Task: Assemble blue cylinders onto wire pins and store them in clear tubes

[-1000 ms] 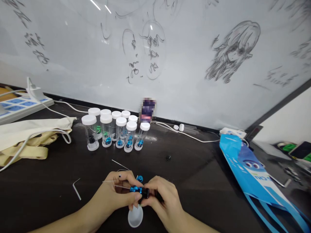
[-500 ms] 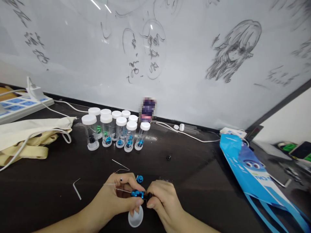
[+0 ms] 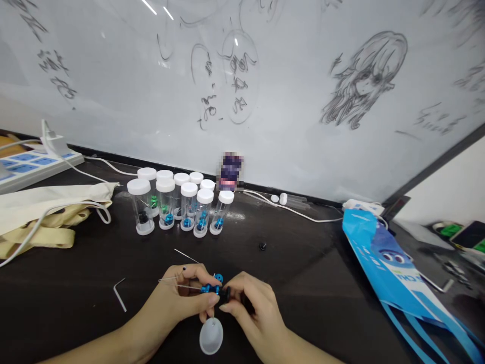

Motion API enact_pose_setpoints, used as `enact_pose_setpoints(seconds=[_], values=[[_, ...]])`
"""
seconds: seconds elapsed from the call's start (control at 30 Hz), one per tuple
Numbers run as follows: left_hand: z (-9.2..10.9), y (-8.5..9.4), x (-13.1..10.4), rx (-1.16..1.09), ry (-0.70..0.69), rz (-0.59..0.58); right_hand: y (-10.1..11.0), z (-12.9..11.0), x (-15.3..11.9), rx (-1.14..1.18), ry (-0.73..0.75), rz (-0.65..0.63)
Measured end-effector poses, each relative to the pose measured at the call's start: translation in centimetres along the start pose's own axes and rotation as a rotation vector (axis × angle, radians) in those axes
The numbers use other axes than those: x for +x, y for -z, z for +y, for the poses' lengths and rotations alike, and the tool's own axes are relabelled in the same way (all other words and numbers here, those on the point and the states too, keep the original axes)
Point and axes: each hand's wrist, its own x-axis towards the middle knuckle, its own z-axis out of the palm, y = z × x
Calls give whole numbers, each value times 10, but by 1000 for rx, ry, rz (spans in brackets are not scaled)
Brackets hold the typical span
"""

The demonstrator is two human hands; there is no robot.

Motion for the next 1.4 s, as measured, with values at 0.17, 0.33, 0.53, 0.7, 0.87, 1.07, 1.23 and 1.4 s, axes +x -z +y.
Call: enact_pose_setpoints(seconds=[0.17, 0.33, 0.53, 0.7, 0.87, 1.07, 1.23, 1.4], values=[[4, -3, 0, -15, 2, -21, 0, 1, 0, 30, 40, 24], [7, -6, -1, -27, 12, -31, -2, 4, -4, 54, 11, 33], [3, -6, 0, -28, -10, -50, -1, 3, -4, 28, 4, -12], [6, -9, -2, -52, 7, -43, 1, 5, -4, 36, -21, -19], [5, -7, 1, -32, -3, -28, 1, 5, -4, 42, -45, -21], [2, -3, 1, -7, 1, -20, -2, 5, -5, 69, 6, 35], [2, -5, 1, -23, -7, -59, 0, 5, -4, 40, -4, -22], [3, -4, 2, -21, -15, -34, -2, 6, -5, 68, 28, 41]])
